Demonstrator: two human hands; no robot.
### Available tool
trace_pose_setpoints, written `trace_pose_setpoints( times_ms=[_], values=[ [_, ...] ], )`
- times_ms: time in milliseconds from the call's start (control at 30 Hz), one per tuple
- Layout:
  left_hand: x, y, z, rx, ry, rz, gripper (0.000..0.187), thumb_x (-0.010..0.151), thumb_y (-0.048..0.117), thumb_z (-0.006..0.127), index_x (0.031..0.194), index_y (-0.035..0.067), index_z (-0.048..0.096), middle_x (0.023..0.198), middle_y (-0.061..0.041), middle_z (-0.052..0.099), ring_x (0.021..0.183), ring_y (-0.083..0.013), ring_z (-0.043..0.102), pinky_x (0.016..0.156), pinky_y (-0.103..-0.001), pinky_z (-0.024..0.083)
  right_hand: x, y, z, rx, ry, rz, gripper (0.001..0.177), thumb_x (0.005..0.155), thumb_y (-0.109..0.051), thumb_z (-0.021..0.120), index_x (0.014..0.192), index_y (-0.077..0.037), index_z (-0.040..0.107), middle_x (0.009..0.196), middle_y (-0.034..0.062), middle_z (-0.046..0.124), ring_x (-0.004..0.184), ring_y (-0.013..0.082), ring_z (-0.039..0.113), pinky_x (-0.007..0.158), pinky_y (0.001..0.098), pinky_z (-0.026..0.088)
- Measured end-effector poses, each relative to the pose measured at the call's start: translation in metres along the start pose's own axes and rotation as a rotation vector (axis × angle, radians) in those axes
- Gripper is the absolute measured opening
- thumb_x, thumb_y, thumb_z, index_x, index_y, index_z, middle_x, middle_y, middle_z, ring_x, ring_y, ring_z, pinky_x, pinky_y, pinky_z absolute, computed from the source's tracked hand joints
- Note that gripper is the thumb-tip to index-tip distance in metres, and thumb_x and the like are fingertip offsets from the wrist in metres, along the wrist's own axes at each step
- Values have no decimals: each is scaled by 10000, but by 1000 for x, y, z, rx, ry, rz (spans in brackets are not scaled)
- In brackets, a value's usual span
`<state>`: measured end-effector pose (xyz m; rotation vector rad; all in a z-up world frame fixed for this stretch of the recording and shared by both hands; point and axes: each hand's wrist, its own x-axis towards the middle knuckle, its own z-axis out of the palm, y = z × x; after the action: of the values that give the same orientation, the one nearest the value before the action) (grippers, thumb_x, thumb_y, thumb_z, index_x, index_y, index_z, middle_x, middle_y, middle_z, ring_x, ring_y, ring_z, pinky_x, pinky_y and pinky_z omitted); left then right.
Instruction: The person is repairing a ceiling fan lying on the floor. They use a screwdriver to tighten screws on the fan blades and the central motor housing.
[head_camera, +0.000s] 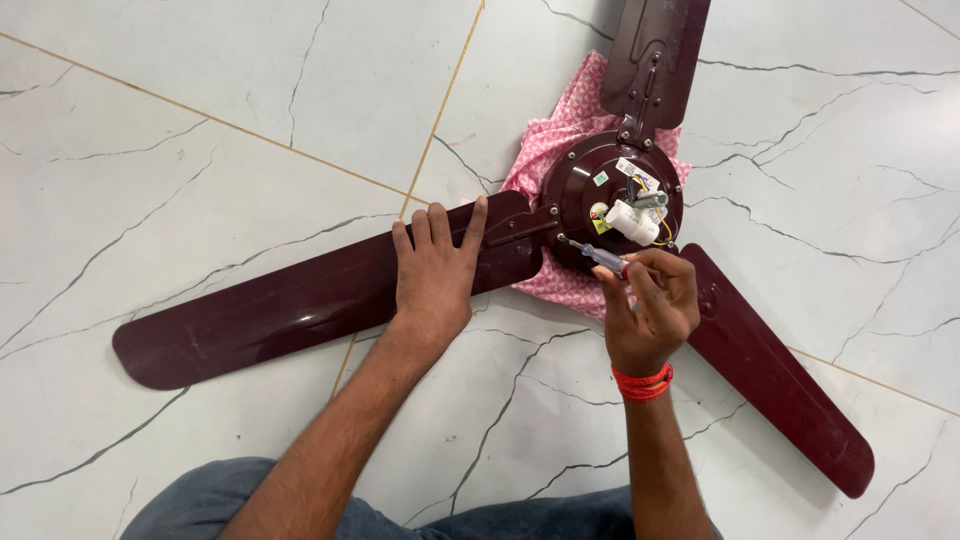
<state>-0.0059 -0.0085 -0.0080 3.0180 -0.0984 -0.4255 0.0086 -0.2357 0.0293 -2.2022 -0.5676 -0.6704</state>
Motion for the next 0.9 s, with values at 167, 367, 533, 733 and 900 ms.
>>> trace_pose_setpoints(
  times_ms=[167,367,533,733,900],
  values=[
    [-1,0,0,-3,-15,1,1163,710,154,789,1645,173,97,1374,-302,382,1230,-398,413,1087,-619,318,3,4,-7,34,-72,-8,192,970,20,782,1121,84,682,1155,132,717,960,171,711,817,274,601],
    [-2,1,1,10,0,-1,1166,709,157,792,1647,169,100,1370,-303,388,1223,-396,420,1087,-617,322,11,0,-12,111,-224,2,128,987,71,713,1109,74,673,1148,160,752,965,170,737,819,263,612],
    [-1,1,2,32,-10,11,1158,720,150,780,1648,161,88,1368,-323,384,1221,-399,418,1075,-622,321,21,-6,-14,178,-354,-104,79,1009,95,642,1076,55,656,1214,171,730,1117,244,743,916,304,639],
    [-1,1,1,2,-4,9,1153,719,151,779,1645,168,91,1370,-315,383,1227,-403,415,1078,-624,319,16,-13,-5,161,-180,-79,184,910,-17,771,1003,56,630,1092,186,616,964,226,664,825,323,591],
    [-2,1,2,-15,-15,13,1150,725,143,780,1649,164,96,1372,-315,379,1235,-403,406,1084,-630,311,7,-5,-6,-19,-84,-9,238,949,-23,817,1128,71,691,1083,111,687,900,156,681,736,284,572]
  ],
)
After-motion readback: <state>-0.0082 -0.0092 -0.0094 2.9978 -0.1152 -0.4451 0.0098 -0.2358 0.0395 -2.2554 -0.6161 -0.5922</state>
